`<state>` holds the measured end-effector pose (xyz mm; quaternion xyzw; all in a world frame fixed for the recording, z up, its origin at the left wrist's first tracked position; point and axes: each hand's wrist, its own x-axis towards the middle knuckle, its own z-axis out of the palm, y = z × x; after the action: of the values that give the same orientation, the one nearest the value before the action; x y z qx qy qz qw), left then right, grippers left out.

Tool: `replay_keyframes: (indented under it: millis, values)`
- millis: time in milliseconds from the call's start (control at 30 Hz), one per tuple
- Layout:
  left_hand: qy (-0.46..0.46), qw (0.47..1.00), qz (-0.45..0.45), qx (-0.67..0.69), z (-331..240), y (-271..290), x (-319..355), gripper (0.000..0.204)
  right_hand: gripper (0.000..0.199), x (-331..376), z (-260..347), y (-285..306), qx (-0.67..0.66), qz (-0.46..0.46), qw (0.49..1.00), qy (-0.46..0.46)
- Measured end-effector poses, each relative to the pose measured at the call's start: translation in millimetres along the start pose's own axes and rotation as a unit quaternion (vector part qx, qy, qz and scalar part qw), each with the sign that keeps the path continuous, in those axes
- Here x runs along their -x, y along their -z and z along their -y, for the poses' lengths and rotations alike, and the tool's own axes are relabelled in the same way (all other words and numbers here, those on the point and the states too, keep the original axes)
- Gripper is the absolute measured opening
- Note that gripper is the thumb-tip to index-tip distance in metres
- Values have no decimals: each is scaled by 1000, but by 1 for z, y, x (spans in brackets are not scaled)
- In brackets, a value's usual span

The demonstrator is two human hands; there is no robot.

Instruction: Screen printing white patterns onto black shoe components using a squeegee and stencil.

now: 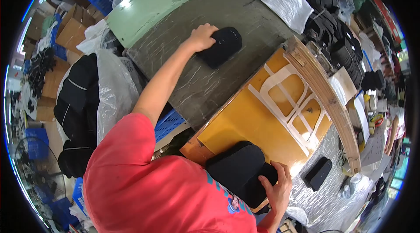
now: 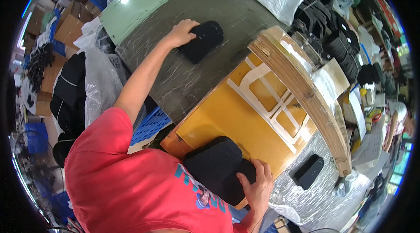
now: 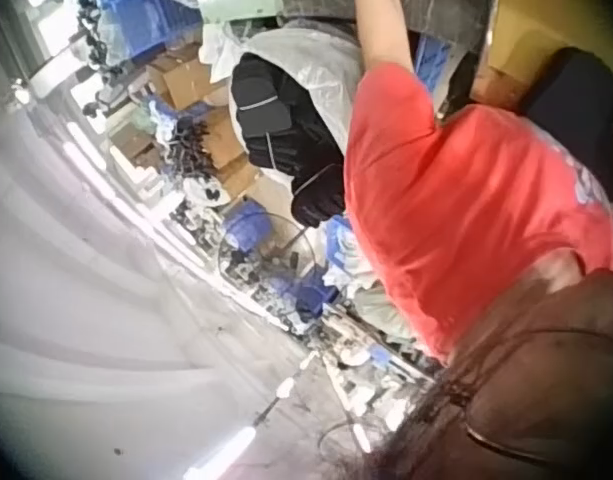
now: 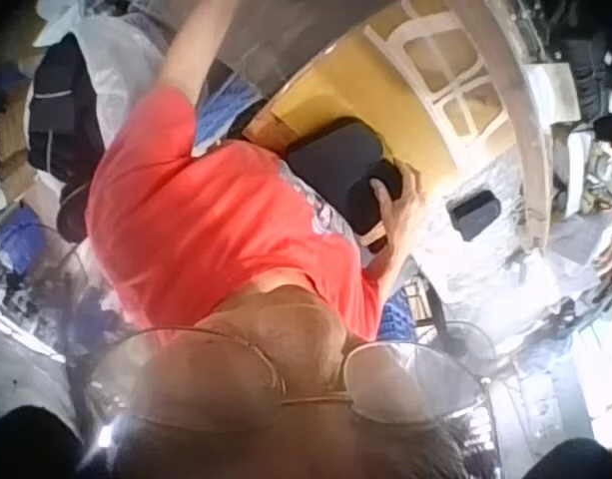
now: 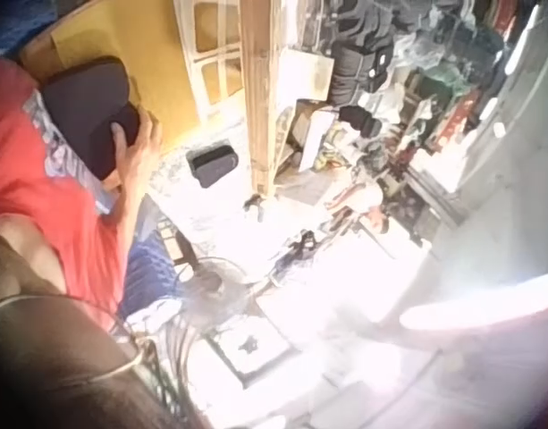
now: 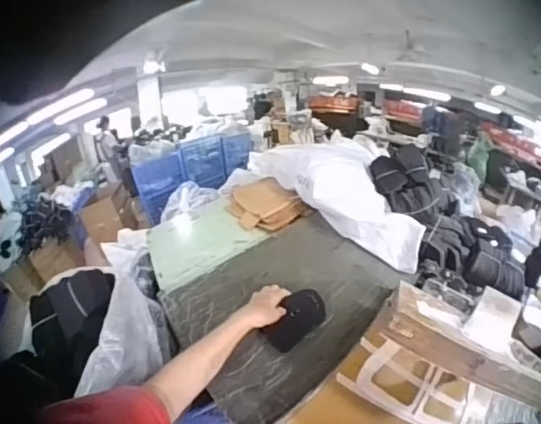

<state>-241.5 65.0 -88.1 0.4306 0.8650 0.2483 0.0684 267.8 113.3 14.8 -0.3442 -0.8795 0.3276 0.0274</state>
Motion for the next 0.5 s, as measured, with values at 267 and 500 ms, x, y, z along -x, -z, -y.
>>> replay_keyframes:
  millis: [267,500]
  values:
    - [52,997,41,-27,-55,-12,5,47,50,12,28,6,14,-2,1000,-16]
    - [80,995,59,-6,-47,-7,23,57,50,9,28,3,30,22,999,5]
